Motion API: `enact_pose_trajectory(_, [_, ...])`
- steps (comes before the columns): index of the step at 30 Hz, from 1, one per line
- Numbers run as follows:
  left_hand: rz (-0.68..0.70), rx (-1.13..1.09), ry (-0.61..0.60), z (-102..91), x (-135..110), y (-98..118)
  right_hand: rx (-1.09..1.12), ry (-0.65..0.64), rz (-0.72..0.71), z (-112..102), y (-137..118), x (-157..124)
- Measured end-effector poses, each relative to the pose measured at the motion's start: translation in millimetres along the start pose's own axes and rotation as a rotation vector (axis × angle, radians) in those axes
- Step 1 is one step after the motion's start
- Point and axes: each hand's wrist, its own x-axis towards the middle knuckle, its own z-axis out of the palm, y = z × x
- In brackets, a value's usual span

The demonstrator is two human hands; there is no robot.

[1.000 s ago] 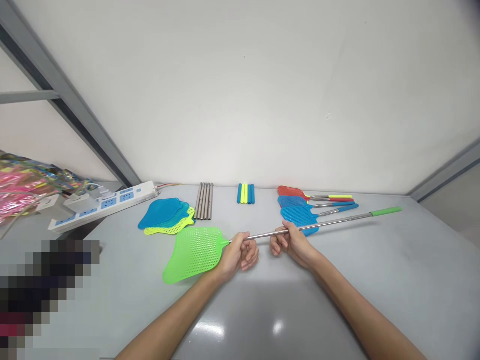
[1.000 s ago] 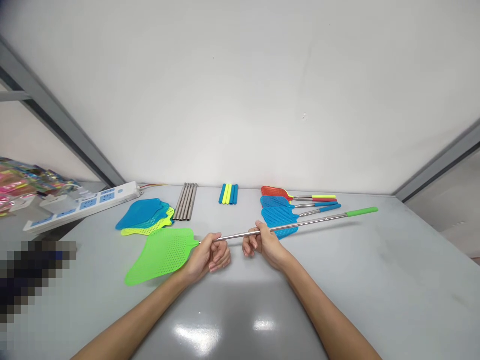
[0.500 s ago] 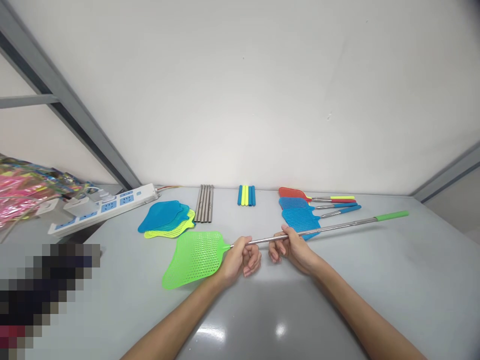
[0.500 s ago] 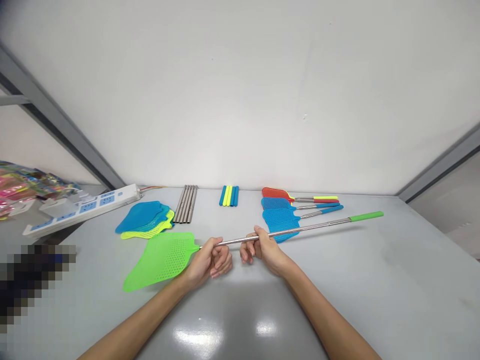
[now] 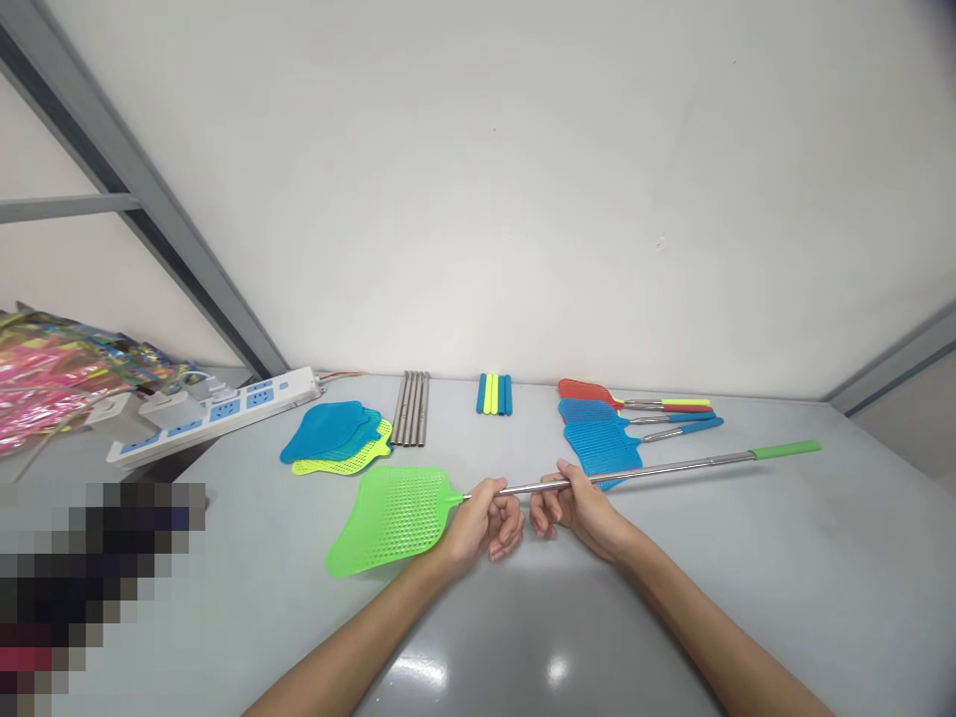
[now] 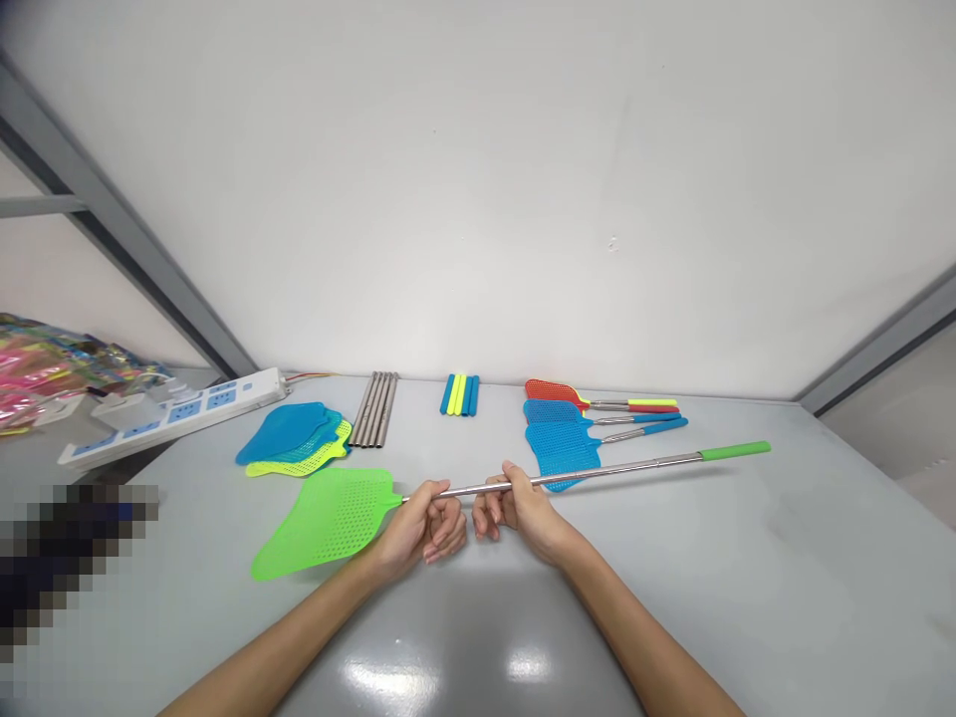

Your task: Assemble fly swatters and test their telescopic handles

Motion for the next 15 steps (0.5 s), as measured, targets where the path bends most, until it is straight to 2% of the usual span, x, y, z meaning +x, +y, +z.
enact_pose_trajectory(15, [-0.074,0.010,0.021,5.9,-1.8,-1.8,-0.023,-0.017,0.013,2.9,9.9,1.4])
